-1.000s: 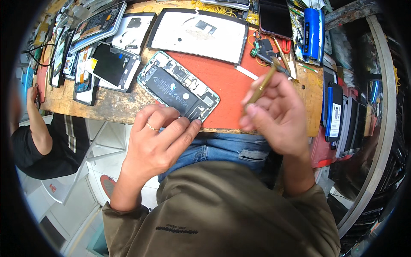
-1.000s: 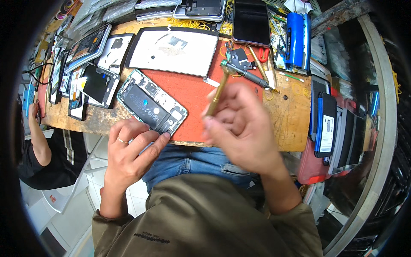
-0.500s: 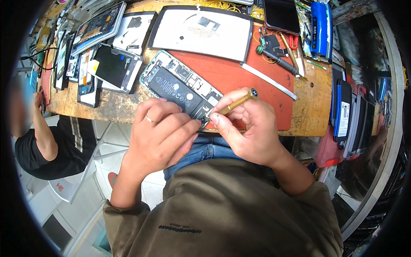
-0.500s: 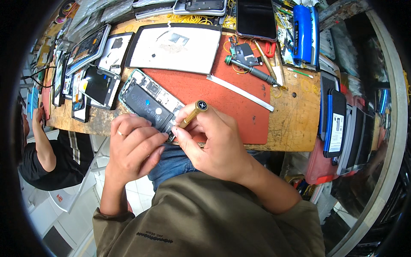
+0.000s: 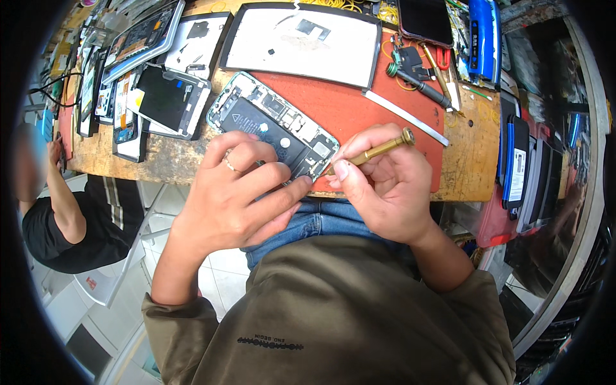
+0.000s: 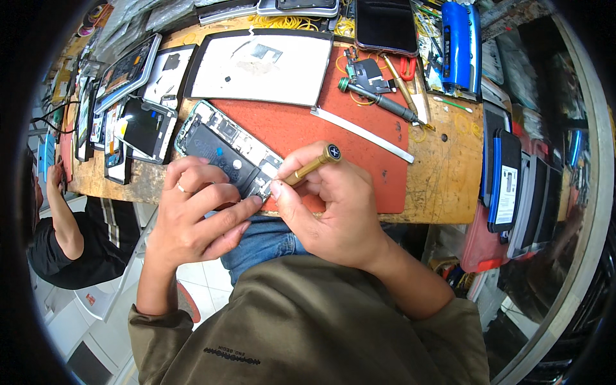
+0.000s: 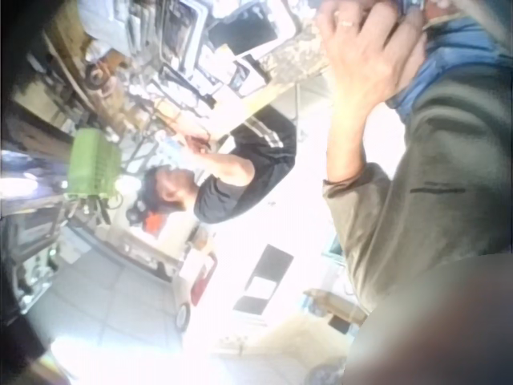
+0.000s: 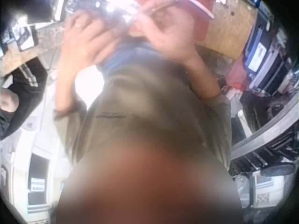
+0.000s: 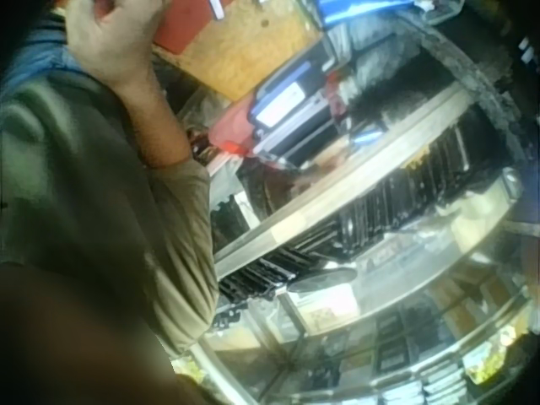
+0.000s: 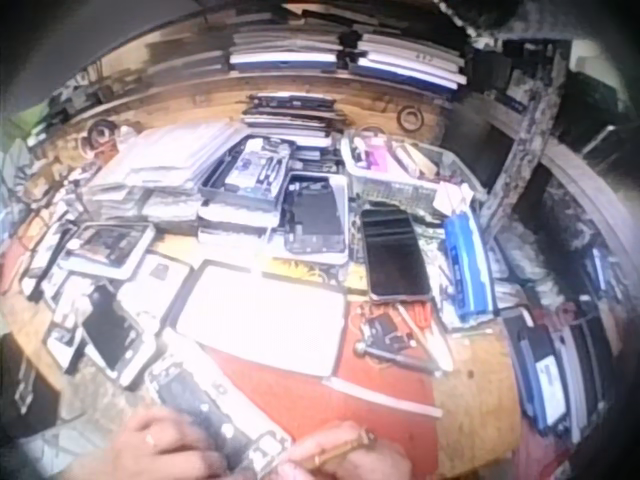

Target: The person uses a screwdriver to remove screws from a disassembled smartphone and manipulates internal components with their fingers. They repeatedly adjust the motherboard and connectors while working at a cluttered repair bench.

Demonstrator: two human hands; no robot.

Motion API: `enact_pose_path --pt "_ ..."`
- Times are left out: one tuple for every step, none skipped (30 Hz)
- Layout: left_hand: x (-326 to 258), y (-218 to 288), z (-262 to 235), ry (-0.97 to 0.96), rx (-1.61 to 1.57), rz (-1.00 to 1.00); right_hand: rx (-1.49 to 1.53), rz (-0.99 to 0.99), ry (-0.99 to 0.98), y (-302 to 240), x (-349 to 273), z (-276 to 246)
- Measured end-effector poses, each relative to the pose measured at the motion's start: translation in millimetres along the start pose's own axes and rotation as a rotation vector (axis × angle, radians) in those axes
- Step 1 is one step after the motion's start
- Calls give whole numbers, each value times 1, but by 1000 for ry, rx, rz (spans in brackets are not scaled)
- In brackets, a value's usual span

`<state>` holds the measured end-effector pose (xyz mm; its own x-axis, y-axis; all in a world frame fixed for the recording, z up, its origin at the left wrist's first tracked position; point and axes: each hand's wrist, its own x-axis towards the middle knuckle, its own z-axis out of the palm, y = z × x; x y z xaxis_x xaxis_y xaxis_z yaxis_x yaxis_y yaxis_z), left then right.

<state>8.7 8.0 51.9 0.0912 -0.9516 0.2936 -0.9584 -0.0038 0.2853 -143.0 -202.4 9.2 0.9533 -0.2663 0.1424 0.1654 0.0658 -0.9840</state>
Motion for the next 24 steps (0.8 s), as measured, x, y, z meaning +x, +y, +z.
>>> enact_pose_path --pt "-1 -1 -1 -3 -9 7 -9 2 0 0 0 1" --pt "-2 -2 -1 -10 -20 9 3 -9 35 1 0 2" --pt "-3 -2 -1 -22 -31 2 16 -21 71 2 0 4" --pt "-5 -2 0 -1 -41 -19 29 -33 105 3 0 6" --pt "-6 0 2 14 -54 -48 23 -42 103 3 0 7" --pt "-8 2 3 28 -67 -76 18 -49 102 3 0 8" --pt "-10 4 5 30 -30 -74 45 -50 117 4 0 9" --pt "-11 6 7 32 6 -73 11 -53 112 4 1 9" --pt "-13 8 8 36 41 -73 8 -49 121 3 0 9" --pt "-13 10 9 34 33 -86 5 -47 125 3 0 8" --pt "-14 12 9 33 27 -100 -29 -36 68 3 0 6" --pt "-14 13 9 29 22 -119 -62 -26 12 2 -1 3" --pt "-14 16 9 29 19 -135 -95 -18 -43 1 -1 0" --pt "-14 20 9 26 17 -156 -97 -26 -41 1 -1 -1" --pt "-14 23 8 11 9 -185 -99 -32 -36 0 -1 -2" --pt "-14 26 8 20 -1 -196 -105 -36 -38 0 -2 -3" --pt "-14 29 8 21 -15 -216 -104 -39 -33 0 -2 -3" --pt "-14 30 9 22 -35 -238 -107 -40 -35 0 -2 -3" --pt "-15 31 9 36 -37 -251 -110 -40 -39 0 -2 -3" --pt "-17 32 9 51 -45 -266 -106 -36 -40 0 -3 -2" --pt "-18 32 9 65 -52 -281 -103 -31 -41 0 -3 -2" --pt "-18 33 10 80 -49 -291 -100 -27 -41 0 -3 -2" --pt "-19 33 10 96 -46 -302 -89 -33 -37 0 -3 -2" --pt "-19 33 11 113 -41 -312 -79 -39 -34 0 -3 -2"
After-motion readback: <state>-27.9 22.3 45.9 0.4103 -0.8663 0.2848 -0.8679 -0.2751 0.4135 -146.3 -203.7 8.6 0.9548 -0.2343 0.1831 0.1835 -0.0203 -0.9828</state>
